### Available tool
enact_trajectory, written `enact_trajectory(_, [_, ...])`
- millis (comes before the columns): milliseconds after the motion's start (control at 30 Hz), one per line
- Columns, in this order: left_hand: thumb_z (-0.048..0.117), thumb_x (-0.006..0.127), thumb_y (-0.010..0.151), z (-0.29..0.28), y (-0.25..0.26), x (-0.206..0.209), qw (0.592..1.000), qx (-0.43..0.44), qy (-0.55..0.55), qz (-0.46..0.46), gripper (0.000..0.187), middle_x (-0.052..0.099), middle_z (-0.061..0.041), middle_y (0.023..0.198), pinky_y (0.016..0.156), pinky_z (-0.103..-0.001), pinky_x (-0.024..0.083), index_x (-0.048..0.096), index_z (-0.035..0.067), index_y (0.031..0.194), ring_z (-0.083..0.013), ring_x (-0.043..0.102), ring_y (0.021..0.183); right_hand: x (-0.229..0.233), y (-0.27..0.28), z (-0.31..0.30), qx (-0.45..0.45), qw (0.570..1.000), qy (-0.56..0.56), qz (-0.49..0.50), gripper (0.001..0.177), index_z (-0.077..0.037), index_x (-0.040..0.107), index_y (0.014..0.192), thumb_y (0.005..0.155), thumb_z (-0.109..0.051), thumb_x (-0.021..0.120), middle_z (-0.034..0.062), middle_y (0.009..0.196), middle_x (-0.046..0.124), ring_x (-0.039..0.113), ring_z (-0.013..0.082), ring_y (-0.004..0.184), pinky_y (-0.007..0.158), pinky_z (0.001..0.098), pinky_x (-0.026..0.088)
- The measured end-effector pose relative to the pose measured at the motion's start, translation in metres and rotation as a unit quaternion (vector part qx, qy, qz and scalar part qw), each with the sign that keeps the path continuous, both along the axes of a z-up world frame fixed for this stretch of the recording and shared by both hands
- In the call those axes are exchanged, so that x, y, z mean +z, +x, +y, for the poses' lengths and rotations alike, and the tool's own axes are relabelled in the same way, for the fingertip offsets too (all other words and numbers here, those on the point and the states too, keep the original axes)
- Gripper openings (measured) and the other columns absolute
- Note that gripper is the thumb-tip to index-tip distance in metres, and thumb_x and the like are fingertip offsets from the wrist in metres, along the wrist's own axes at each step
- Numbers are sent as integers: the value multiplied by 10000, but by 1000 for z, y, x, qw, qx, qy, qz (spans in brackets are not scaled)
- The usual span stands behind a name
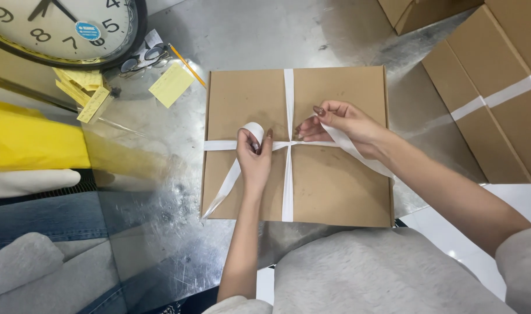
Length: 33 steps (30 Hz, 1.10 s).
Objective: Wrapping a cardboard box with a white ribbon and tying it into a bow
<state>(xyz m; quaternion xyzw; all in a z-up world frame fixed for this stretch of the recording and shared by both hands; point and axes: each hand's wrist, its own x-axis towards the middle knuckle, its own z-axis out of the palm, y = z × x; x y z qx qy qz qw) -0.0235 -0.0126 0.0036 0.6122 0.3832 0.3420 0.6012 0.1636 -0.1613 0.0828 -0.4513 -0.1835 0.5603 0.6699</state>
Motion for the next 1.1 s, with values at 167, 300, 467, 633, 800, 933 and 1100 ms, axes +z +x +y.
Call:
enact_trajectory(167, [46, 734, 956, -12, -9, -9, 1000, -13, -9, 9, 339, 429, 32, 689, 534, -204, 351, 430, 172, 872, -60, 451, 607, -29, 3, 38, -14, 999, 23, 28, 191, -81, 663, 998, 1060, -258, 700, 191, 1141, 816, 801, 317, 1138, 1076, 536, 631])
enact_trajectory(300, [41, 741, 947, -22, -11, -25, 999, -16, -41, 6, 339, 421, 44, 692, 565, -203, 378, 435, 170, 880, -52, 451, 636, -45, -4, 61, -39, 999, 8, 7, 230, -80, 656, 1003, 1061, -295, 711, 201, 1149, 808, 798, 308, 1140, 1082, 504, 628])
enact_trajectory(467, [64, 748, 969, -35, 3, -38, 997, 21, -73, -22, 329, 431, 43, 729, 589, -206, 374, 445, 170, 898, -59, 471, 679, -72, -8, 91, -55, 998, 13, -41, 245, -77, 655, 1012, 1061, -308, 722, 183, 1143, 805, 794, 286, 1128, 1076, 454, 629])
enact_trajectory(633, [113, 765, 980, -39, 21, -46, 993, 49, -99, -29, 339, 453, 62, 754, 605, -202, 380, 440, 174, 905, -42, 488, 699, -75, -17, 113, -68, 994, 32, -79, 225, -81, 661, 1017, 1062, -288, 733, 164, 1109, 808, 797, 254, 1098, 1051, 396, 638])
enact_trajectory(800, [236, 745, 1014, -33, 14, -66, 979, 109, -155, -80, 535, 403, 17, 1120, 779, -239, 496, 350, 163, 1368, -96, 493, 957, -77, -27, 121, -75, 965, 49, -245, 165, -87, 683, 1030, 1102, -234, 703, 63, 977, 773, 722, 114, 976, 901, 289, 626])
enact_trajectory(933, [127, 595, 1095, -17, -7, 15, 963, 148, -122, -192, 389, 454, 71, 836, 586, -221, 434, 405, 153, 1434, -33, 476, 575, -80, -27, 123, -70, 958, 55, -271, 164, -100, 699, 1030, 1114, -241, 689, 33, 932, 763, 696, 79, 922, 846, 239, 582])
enact_trajectory(1100, [335, 353, 1206, 23, -58, -4, 941, 162, -130, -268, 319, 303, 59, 659, 558, -237, 400, 574, 133, 1318, -83, 366, 502, -70, -33, 120, -66, 951, 48, -298, 167, -93, 698, 1018, 1129, -216, 679, 0, 902, 746, 617, 38, 861, 777, 211, 520])
